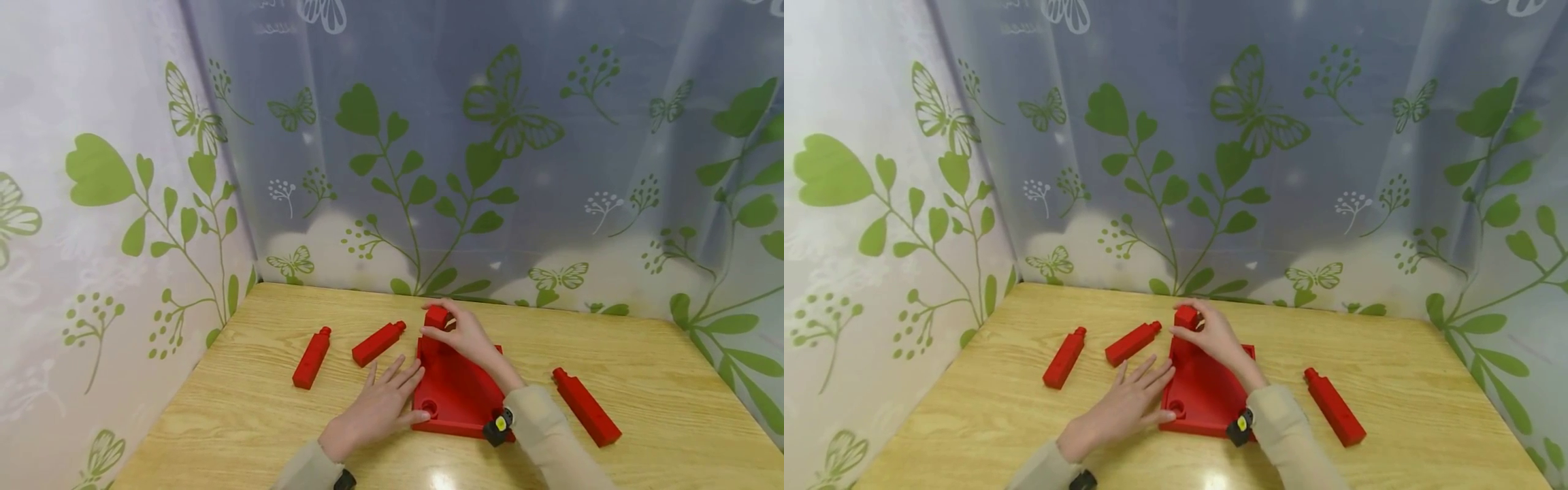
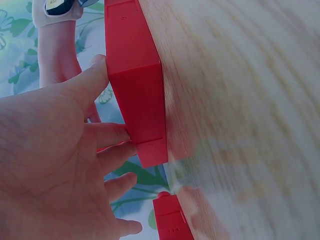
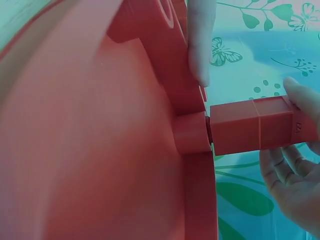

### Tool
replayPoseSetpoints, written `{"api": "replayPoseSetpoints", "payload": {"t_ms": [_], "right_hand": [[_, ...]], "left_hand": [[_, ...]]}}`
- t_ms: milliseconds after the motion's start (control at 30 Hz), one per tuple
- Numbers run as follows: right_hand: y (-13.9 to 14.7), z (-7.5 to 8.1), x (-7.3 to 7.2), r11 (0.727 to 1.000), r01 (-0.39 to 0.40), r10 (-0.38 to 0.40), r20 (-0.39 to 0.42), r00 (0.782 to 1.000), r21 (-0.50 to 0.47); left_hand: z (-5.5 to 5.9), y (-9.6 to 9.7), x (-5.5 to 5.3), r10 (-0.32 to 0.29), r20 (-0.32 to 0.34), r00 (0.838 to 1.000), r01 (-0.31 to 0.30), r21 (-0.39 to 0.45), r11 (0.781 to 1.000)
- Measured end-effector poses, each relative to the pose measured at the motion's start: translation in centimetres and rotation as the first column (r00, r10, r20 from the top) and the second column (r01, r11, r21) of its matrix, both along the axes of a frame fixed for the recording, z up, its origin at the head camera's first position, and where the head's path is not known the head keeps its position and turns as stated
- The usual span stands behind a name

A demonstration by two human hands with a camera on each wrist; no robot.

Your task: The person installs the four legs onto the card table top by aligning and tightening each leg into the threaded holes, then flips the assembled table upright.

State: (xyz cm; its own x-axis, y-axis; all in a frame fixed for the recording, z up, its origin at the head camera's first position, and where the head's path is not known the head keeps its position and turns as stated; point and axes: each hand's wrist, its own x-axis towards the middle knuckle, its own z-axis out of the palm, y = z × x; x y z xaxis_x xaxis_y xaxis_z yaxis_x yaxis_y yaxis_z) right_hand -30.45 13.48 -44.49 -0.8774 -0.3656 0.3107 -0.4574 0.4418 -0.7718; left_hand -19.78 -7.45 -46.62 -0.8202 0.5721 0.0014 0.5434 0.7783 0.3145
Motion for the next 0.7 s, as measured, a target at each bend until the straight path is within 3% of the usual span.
{"api": "replayPoseSetpoints", "payload": {"t_ms": [300, 533, 700], "right_hand": [[1.1, 0.4, 0.2, 0.993, -0.086, 0.095, 0.113, 0.989, -0.082], [2.0, 0.4, 0.2, 0.975, -0.194, 0.205, 0.102, 0.973, -0.11], [2.2, 0.3, 0.3, 0.967, -0.233, 0.241, 0.081, 0.967, -0.1]], "left_hand": [[0.1, 0.1, 0.1, 0.0, 0.003, 1.0, 0.0, 0.014, 1.0], [0.0, 0.1, 0.0, -0.003, 0.003, 1.0, 0.003, 0.018, 1.0], [-0.1, 0.0, -0.1, -0.005, -0.011, 1.0, 0.006, 0.011, 1.0]]}}
